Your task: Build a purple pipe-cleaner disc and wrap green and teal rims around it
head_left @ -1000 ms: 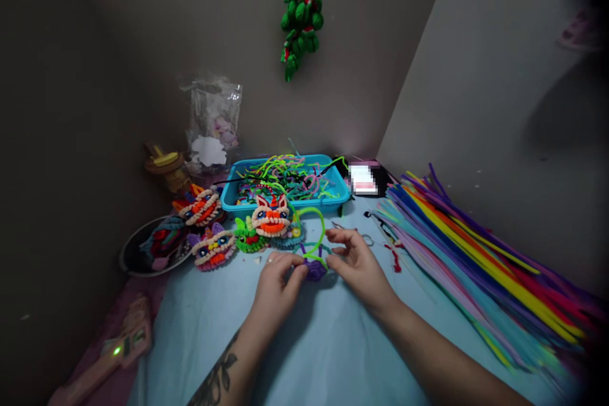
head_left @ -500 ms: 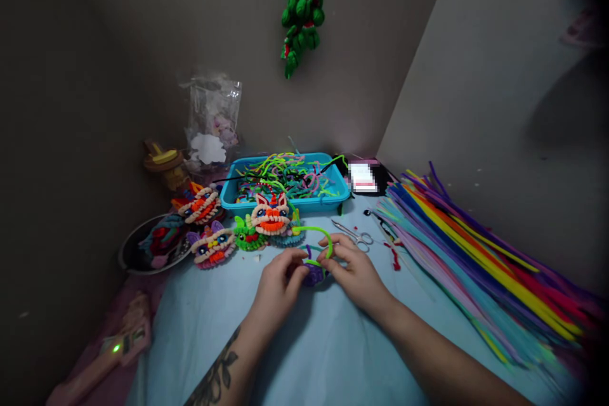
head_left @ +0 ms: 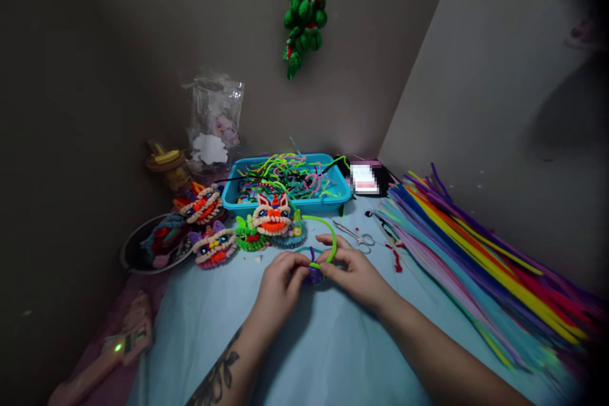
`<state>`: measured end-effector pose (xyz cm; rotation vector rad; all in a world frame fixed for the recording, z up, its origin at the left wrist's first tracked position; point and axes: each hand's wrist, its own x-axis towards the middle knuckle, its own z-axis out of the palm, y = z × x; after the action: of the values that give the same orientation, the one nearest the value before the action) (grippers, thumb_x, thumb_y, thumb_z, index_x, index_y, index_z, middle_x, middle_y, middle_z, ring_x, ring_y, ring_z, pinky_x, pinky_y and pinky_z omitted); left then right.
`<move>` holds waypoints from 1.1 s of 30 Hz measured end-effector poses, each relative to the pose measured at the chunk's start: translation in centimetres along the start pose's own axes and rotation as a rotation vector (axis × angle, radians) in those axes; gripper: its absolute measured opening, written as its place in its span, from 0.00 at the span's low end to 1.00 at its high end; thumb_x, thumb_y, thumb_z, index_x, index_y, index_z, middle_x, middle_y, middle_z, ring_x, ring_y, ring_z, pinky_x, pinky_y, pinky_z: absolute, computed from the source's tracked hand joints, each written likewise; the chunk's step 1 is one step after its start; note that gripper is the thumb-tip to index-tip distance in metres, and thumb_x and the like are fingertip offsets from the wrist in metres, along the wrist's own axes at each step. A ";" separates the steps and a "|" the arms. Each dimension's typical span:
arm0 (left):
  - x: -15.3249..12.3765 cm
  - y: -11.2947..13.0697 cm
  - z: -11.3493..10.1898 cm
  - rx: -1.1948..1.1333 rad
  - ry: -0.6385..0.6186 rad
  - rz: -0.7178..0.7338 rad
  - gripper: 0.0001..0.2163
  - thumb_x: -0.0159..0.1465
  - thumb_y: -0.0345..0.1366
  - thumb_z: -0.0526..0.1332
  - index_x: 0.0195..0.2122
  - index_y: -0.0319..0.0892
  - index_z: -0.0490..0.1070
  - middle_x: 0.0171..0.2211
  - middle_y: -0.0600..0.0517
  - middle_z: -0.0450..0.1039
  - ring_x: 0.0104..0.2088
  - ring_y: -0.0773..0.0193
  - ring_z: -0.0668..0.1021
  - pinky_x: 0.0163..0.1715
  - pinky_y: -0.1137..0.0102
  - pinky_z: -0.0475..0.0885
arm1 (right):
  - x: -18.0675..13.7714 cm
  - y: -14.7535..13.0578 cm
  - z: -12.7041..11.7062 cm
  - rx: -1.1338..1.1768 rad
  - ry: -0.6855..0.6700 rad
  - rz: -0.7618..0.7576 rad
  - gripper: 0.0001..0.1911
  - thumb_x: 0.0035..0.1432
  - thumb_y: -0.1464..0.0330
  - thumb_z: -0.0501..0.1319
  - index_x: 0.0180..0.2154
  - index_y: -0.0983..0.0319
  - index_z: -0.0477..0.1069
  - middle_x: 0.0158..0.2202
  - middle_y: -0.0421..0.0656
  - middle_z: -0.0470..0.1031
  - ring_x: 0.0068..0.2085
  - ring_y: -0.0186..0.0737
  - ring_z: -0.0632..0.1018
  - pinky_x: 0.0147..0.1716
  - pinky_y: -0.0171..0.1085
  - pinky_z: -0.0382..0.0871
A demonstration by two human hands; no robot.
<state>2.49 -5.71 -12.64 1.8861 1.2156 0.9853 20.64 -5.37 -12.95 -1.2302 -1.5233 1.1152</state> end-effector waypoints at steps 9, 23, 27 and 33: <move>-0.4 -0.3 0.5 -0.007 0.010 0.022 0.05 0.60 0.28 0.57 0.36 0.41 0.70 0.32 0.50 0.73 0.34 0.63 0.74 0.35 0.70 0.69 | -0.2 0.6 0.7 0.257 -0.009 0.207 0.15 0.40 0.57 0.71 0.23 0.62 0.76 0.51 0.50 0.70 0.51 0.51 0.73 0.51 0.49 0.64; -0.5 0.7 0.5 0.234 -0.011 0.085 0.04 0.62 0.33 0.58 0.32 0.43 0.72 0.30 0.49 0.75 0.34 0.59 0.74 0.35 0.66 0.67 | -0.5 -0.3 1.3 -0.036 0.070 0.049 0.05 0.47 0.69 0.64 0.22 0.60 0.73 0.44 0.46 0.71 0.50 0.45 0.72 0.50 0.41 0.64; -0.3 0.5 0.2 0.264 -0.033 0.093 0.05 0.62 0.33 0.59 0.32 0.43 0.74 0.29 0.50 0.76 0.32 0.60 0.74 0.36 0.66 0.66 | -0.5 -0.6 0.8 -0.062 0.075 0.033 0.05 0.48 0.69 0.64 0.22 0.60 0.74 0.46 0.47 0.71 0.52 0.48 0.71 0.51 0.44 0.63; -0.1 0.7 -0.3 0.233 -0.073 0.069 0.06 0.63 0.34 0.59 0.31 0.44 0.76 0.29 0.51 0.77 0.32 0.60 0.74 0.36 0.66 0.65 | -0.6 -1.1 -0.6 -0.081 0.008 -0.118 0.04 0.49 0.70 0.64 0.24 0.59 0.75 0.50 0.47 0.70 0.54 0.49 0.70 0.52 0.46 0.63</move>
<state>2.49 -6.02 -11.98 2.1379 1.2753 0.8313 21.10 -5.99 -11.78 -1.1809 -1.6274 0.9785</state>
